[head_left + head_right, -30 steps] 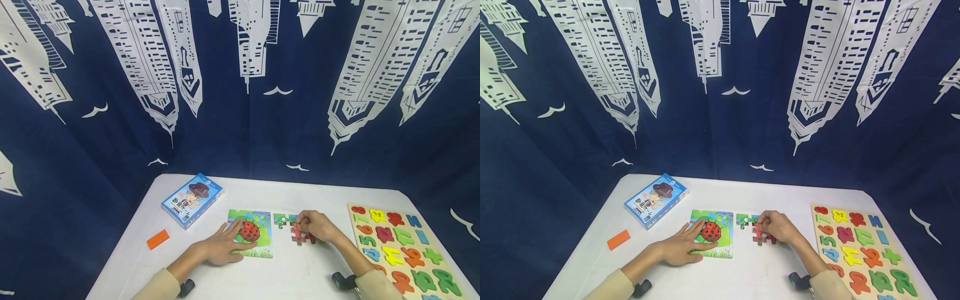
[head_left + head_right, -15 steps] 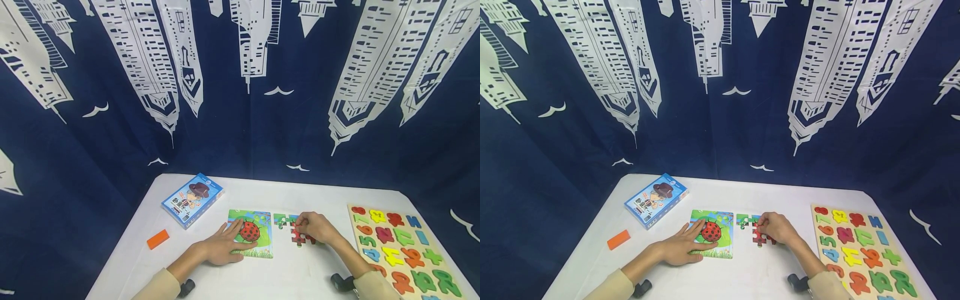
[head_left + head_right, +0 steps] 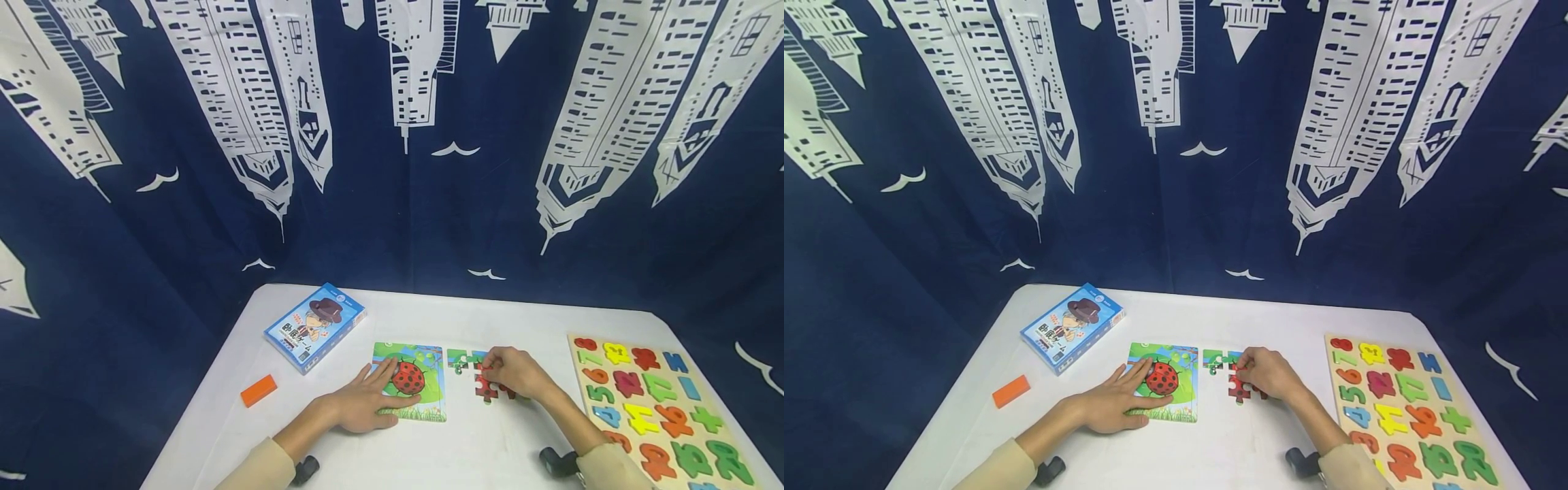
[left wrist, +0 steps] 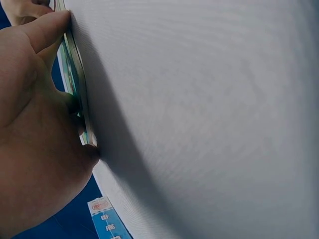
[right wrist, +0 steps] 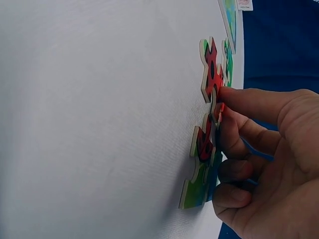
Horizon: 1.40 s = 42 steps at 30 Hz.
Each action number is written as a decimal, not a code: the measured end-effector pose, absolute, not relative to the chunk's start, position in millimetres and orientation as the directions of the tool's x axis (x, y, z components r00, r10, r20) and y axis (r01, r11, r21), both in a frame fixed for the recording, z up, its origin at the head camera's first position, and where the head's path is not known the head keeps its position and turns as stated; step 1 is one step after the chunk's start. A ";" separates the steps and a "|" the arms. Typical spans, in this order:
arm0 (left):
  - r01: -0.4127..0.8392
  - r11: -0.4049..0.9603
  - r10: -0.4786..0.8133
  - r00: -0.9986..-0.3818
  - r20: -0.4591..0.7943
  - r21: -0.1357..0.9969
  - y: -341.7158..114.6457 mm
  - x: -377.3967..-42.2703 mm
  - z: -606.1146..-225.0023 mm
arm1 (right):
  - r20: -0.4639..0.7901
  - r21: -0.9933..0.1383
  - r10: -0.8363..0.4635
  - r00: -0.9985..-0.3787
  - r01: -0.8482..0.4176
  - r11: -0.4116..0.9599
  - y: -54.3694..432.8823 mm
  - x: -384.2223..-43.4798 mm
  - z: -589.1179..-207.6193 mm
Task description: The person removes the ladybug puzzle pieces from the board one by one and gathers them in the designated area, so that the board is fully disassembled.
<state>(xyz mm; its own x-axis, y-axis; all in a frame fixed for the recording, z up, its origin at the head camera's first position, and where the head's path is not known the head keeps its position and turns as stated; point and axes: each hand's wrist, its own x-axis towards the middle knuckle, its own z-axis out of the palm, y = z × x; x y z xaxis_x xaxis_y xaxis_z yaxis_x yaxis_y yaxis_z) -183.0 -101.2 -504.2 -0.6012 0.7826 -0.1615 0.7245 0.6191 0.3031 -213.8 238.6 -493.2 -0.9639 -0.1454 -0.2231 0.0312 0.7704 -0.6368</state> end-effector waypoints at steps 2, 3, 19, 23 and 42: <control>0.724 0.619 0.783 -0.602 -0.160 0.305 -101.3 -183.1 -504.9 | -0.224 -0.636 -0.151 -0.963 0.027 0.771 238.7 -213.9 -493.6; 0.724 0.618 0.783 -0.601 -0.160 0.306 -101.4 -183.2 -505.2 | -0.224 -0.635 -0.153 -0.963 0.024 0.772 238.9 -213.9 -493.8; 0.726 0.618 0.783 -0.604 -0.151 0.302 -101.7 -184.7 -506.1 | -0.220 -0.633 -0.163 -0.962 0.013 0.774 239.5 -215.1 -494.5; 0.725 0.619 0.783 -0.603 -0.153 0.302 -101.8 -183.9 -506.0 | -0.222 -0.630 -0.160 -0.962 0.016 0.776 240.1 -215.3 -495.2; 0.708 0.659 0.748 -0.654 -0.113 0.254 -98.7 -182.8 -500.1 | -0.132 -0.687 -0.243 -0.961 -0.088 0.722 212.1 -213.4 -493.8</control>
